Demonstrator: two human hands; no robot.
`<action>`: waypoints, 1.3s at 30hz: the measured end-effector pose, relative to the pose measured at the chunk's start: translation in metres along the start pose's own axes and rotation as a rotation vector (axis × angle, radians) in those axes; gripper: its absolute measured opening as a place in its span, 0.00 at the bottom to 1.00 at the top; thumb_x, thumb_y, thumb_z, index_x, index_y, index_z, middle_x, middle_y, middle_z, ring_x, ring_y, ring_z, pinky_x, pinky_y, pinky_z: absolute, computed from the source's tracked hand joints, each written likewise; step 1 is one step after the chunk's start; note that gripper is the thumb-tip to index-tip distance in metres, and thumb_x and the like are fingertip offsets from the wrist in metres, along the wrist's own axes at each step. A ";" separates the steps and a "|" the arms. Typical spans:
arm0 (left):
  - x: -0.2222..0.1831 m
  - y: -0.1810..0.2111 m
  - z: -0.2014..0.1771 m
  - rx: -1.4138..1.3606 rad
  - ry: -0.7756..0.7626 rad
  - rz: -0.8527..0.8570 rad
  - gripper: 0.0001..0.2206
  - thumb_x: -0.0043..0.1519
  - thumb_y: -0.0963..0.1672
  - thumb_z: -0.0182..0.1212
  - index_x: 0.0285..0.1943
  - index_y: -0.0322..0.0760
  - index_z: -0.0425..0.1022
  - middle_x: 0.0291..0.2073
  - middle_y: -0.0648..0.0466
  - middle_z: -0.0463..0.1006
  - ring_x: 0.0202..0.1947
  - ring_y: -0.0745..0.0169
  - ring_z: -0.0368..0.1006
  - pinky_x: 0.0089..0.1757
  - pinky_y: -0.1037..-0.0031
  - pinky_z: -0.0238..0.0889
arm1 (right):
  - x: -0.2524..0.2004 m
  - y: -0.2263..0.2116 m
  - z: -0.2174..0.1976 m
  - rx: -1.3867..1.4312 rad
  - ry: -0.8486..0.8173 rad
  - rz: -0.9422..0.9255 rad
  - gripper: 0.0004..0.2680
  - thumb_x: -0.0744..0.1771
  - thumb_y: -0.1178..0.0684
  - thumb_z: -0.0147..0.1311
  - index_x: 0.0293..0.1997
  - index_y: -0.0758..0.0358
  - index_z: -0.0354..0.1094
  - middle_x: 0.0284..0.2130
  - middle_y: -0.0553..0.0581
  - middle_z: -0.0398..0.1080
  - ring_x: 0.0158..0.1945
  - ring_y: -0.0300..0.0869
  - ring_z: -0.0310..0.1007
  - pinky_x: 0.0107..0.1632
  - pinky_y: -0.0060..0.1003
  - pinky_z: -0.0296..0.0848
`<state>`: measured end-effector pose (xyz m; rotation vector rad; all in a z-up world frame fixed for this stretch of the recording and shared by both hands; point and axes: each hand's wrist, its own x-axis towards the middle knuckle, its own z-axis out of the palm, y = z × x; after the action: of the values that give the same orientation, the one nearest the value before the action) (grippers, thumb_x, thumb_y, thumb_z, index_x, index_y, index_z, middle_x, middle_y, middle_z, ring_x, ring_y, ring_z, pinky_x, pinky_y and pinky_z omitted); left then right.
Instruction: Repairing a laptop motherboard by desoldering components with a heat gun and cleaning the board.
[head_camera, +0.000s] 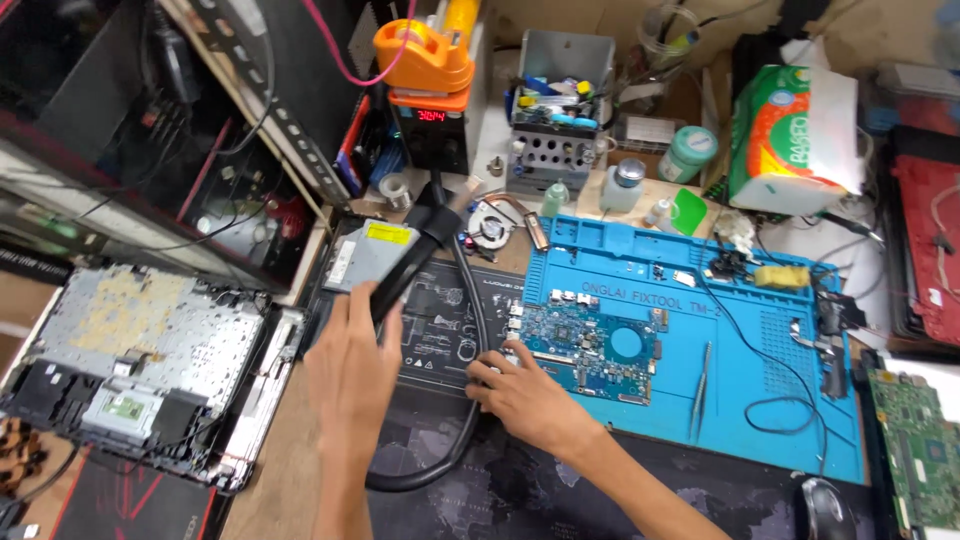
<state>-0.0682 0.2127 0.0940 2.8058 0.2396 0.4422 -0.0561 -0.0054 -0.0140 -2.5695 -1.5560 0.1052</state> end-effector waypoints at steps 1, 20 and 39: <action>0.003 -0.011 0.013 0.006 0.004 -0.014 0.13 0.69 0.48 0.57 0.57 0.39 0.71 0.41 0.50 0.78 0.34 0.46 0.79 0.26 0.60 0.70 | 0.000 -0.001 -0.001 0.002 -0.002 -0.016 0.06 0.69 0.54 0.52 0.49 0.56 0.74 0.51 0.54 0.65 0.60 0.51 0.58 0.67 0.61 0.49; 0.188 -0.038 0.149 -0.455 0.311 -0.149 0.19 0.72 0.45 0.45 0.68 0.30 0.60 0.57 0.36 0.71 0.54 0.34 0.71 0.45 0.53 0.66 | 0.012 -0.023 0.022 0.189 0.300 0.157 0.09 0.67 0.64 0.54 0.50 0.55 0.70 0.49 0.58 0.69 0.54 0.51 0.67 0.56 0.54 0.59; 0.232 -0.040 0.188 -0.451 0.398 -0.094 0.26 0.69 0.38 0.55 0.78 0.42 0.56 0.50 0.43 0.68 0.49 0.35 0.74 0.49 0.54 0.64 | 0.025 -0.059 0.040 0.283 0.285 0.353 0.17 0.72 0.53 0.48 0.71 0.63 0.58 0.67 0.64 0.61 0.72 0.59 0.53 0.67 0.64 0.49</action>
<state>0.2053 0.2499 -0.0257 2.2405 0.3084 0.9058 -0.1011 0.0470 -0.0445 -2.4710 -0.9116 -0.0064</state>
